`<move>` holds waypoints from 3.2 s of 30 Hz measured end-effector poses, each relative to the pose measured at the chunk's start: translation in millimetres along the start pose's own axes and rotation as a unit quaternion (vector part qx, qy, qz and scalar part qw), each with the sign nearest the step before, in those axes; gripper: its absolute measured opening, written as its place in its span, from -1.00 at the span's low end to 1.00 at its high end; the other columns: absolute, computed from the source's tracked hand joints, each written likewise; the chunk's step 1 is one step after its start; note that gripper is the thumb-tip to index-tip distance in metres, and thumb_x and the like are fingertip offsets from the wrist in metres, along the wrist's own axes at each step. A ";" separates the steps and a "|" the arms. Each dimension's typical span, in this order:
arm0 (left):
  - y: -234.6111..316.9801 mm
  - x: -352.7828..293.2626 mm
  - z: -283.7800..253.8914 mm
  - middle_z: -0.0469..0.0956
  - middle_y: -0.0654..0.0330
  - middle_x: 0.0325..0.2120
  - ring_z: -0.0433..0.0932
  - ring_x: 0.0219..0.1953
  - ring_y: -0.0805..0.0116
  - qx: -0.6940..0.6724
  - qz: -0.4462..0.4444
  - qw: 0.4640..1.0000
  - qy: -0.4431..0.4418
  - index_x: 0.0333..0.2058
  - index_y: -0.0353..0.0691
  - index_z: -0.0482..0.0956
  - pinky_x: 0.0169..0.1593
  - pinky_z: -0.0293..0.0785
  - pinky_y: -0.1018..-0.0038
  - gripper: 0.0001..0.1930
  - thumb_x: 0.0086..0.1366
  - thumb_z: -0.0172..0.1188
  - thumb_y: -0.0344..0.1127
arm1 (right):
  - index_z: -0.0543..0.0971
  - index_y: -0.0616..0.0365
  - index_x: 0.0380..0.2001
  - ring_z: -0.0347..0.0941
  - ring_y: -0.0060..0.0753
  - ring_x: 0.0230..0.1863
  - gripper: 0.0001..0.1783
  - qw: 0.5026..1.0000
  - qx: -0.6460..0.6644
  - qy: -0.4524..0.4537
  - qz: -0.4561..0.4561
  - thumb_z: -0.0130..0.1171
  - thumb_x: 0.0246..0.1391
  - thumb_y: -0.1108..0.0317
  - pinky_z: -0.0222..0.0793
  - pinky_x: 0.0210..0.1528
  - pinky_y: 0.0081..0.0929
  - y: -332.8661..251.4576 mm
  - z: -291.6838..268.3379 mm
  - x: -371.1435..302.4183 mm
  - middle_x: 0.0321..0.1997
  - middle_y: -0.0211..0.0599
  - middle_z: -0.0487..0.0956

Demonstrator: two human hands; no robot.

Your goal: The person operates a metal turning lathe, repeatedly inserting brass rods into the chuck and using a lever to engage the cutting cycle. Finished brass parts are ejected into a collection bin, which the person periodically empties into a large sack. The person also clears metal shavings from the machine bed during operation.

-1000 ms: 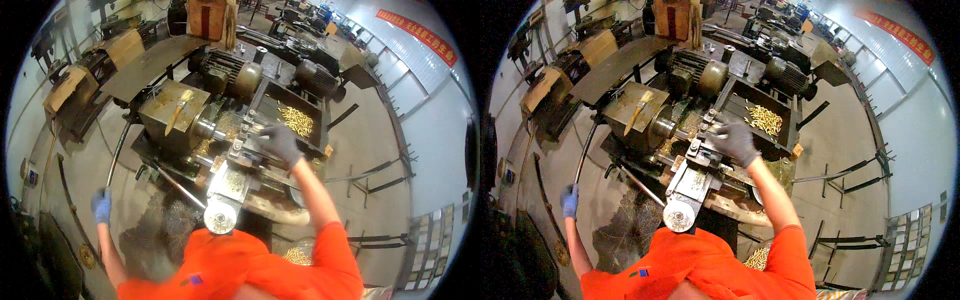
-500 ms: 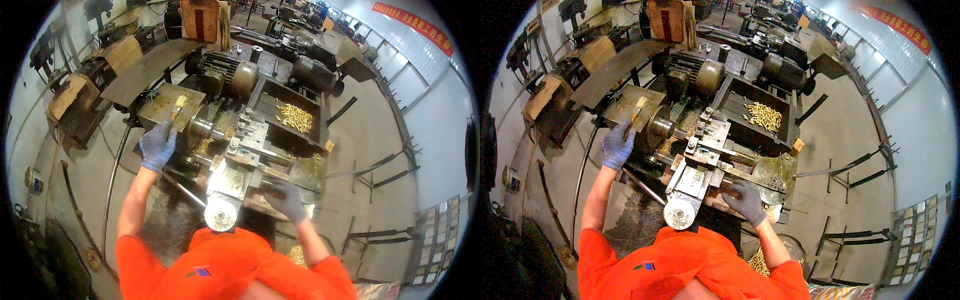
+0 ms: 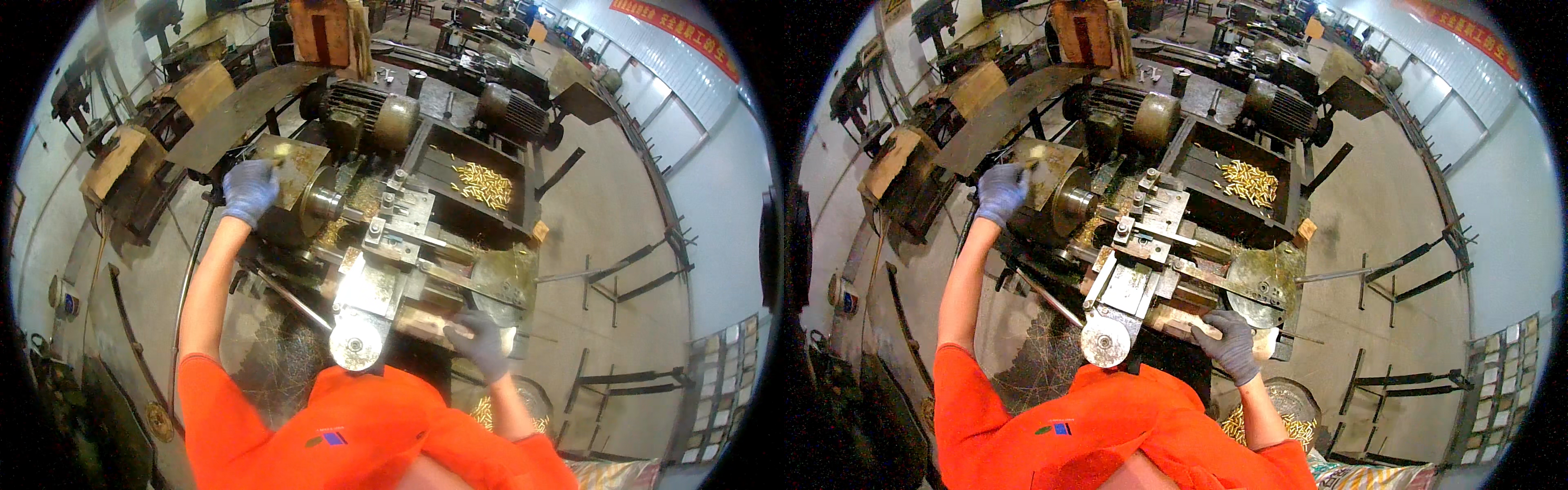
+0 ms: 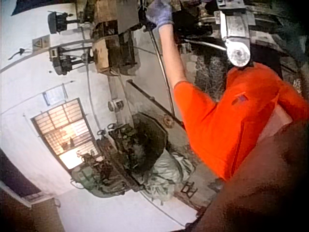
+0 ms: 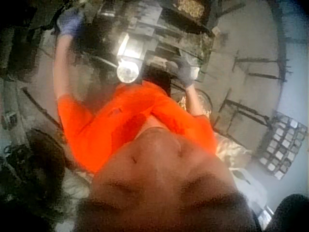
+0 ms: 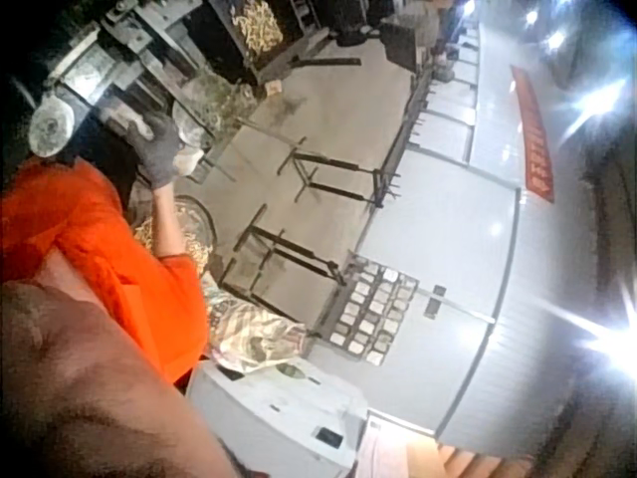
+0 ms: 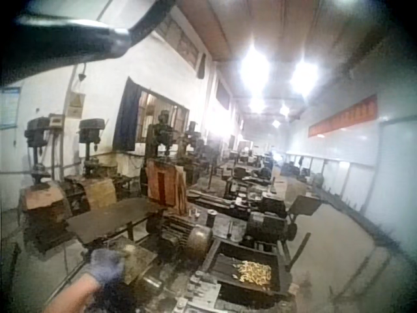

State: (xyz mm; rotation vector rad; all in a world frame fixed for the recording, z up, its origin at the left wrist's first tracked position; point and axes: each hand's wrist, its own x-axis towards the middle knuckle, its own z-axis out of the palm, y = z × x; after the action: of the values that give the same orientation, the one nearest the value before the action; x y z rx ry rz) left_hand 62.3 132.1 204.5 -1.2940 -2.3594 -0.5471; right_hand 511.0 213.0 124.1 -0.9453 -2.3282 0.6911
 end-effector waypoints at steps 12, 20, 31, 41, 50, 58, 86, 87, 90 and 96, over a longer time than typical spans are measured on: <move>109.9 -16.3 61.3 0.54 0.04 -0.52 0.52 -0.43 0.06 -0.169 0.092 0.975 -0.111 -0.43 -0.07 0.61 -0.32 0.42 0.22 -0.82 0.06 0.10 -0.18 | 0.57 0.21 -0.55 0.49 -0.14 -0.37 -0.73 0.997 -0.065 0.021 -0.018 0.33 -0.29 0.24 0.36 -0.30 -0.38 -3.1 -16.2 -21.6 -0.44 -0.15 0.56; 107.7 -10.1 67.3 0.53 0.01 -0.52 0.51 -0.41 0.02 -0.099 0.104 0.974 -0.176 -0.47 -0.10 0.60 -0.30 0.42 0.20 -0.83 0.02 0.11 -0.20 | 0.57 0.22 -0.56 0.47 -0.12 -0.41 -0.74 0.999 -0.041 0.005 0.020 0.31 -0.27 0.24 0.34 -0.33 -0.34 11.0 -5.6 -33.2 -0.49 -0.13 0.55; 119.9 41.0 68.6 0.54 0.06 -0.47 0.53 -0.37 0.07 -0.169 0.079 0.980 -0.071 -0.45 -0.07 0.60 -0.30 0.44 0.25 -0.80 0.10 0.06 -0.14 | 0.58 0.21 -0.56 0.48 -0.16 -0.42 -0.75 0.996 -0.021 0.008 0.087 0.29 -0.26 0.23 0.35 -0.33 -0.40 14.6 -11.3 -48.3 -0.51 -0.16 0.56; 115.6 36.8 77.5 0.56 0.06 -0.46 0.54 -0.34 0.06 -0.042 0.108 0.979 -0.170 -0.51 -0.13 0.60 -0.24 0.45 0.23 -0.80 0.04 0.05 -0.20 | 0.58 0.21 -0.55 0.49 -0.17 -0.41 -0.75 0.994 -0.018 0.016 0.105 0.28 -0.24 0.24 0.35 -0.30 -0.40 16.5 -13.8 -61.0 -0.50 -0.16 0.56; 93.4 34.9 27.6 0.56 0.05 -0.39 0.53 -0.33 0.13 -0.248 0.102 0.963 0.011 -0.25 -0.14 0.56 -0.25 0.41 0.33 -0.68 0.20 -0.01 -0.06 | 0.60 0.22 -0.49 0.51 -0.21 -0.37 -0.65 0.968 0.041 0.025 0.247 0.29 -0.24 0.13 0.38 -0.27 -0.41 37.3 -24.1 -91.9 -0.47 -0.15 0.58; 8.5 -15.0 -24.2 0.52 0.05 -0.16 0.51 -0.11 0.24 0.015 0.030 0.988 -0.148 -0.09 -0.29 0.48 -0.09 0.38 0.43 -0.63 0.24 0.01 -0.15 | 0.60 0.17 -0.38 0.52 -0.18 -0.39 -0.54 0.923 -0.045 0.164 0.344 0.15 -0.15 -0.04 0.37 -0.29 -0.37 93.5 -72.2 -141.4 -0.46 -0.12 0.58; -41.0 -36.9 -69.7 0.41 0.08 -0.02 0.38 -0.05 0.29 -0.061 0.031 0.988 -0.138 0.00 -0.41 0.34 0.04 0.23 0.53 -0.60 0.31 -0.07 -0.22 | 0.58 0.33 -0.44 0.50 -0.02 -0.25 -0.36 0.826 -0.184 -0.193 0.497 0.13 -0.32 -0.15 0.39 -0.13 -0.29 219.9 -20.3 -240.1 -0.33 0.12 0.54; -42.0 -40.9 -71.0 0.41 0.08 -0.02 0.38 -0.05 0.31 -0.004 0.061 0.990 -0.125 0.00 -0.41 0.35 0.04 0.23 0.54 -0.60 0.31 -0.07 -0.21 | 0.58 0.33 -0.44 0.50 -0.01 -0.25 -0.35 0.824 -0.176 -0.181 0.507 0.11 -0.30 -0.16 0.39 -0.13 -0.29 226.2 -18.4 -244.0 -0.33 0.13 0.53; -57.7 -45.0 -74.3 0.42 0.09 -0.03 0.38 -0.05 0.32 -0.043 0.059 0.989 -0.130 -0.02 -0.42 0.36 0.03 0.23 0.54 -0.60 0.31 -0.06 -0.21 | 0.58 0.33 -0.44 0.49 0.02 -0.25 -0.33 0.823 -0.152 -0.151 0.527 0.08 -0.27 -0.20 0.38 -0.13 -0.27 238.9 -14.6 -255.0 -0.33 0.15 0.53; -81.4 -54.0 -61.7 0.43 0.12 -0.04 0.37 -0.03 0.33 -0.131 0.052 0.980 -0.138 -0.02 -0.44 0.36 0.07 0.21 0.52 -0.62 0.31 -0.06 -0.25 | 0.56 0.35 -0.47 0.47 0.08 -0.25 -0.29 0.828 -0.145 -0.100 0.533 0.07 -0.26 -0.25 0.36 -0.15 -0.22 222.7 -20.3 -256.4 -0.35 0.20 0.51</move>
State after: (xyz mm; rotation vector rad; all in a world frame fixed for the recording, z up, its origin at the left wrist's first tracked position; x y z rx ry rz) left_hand 28.7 22.2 217.1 -1.6975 -2.4833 -0.7048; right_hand 785.8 168.1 -71.4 -2.4781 -1.9223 0.8550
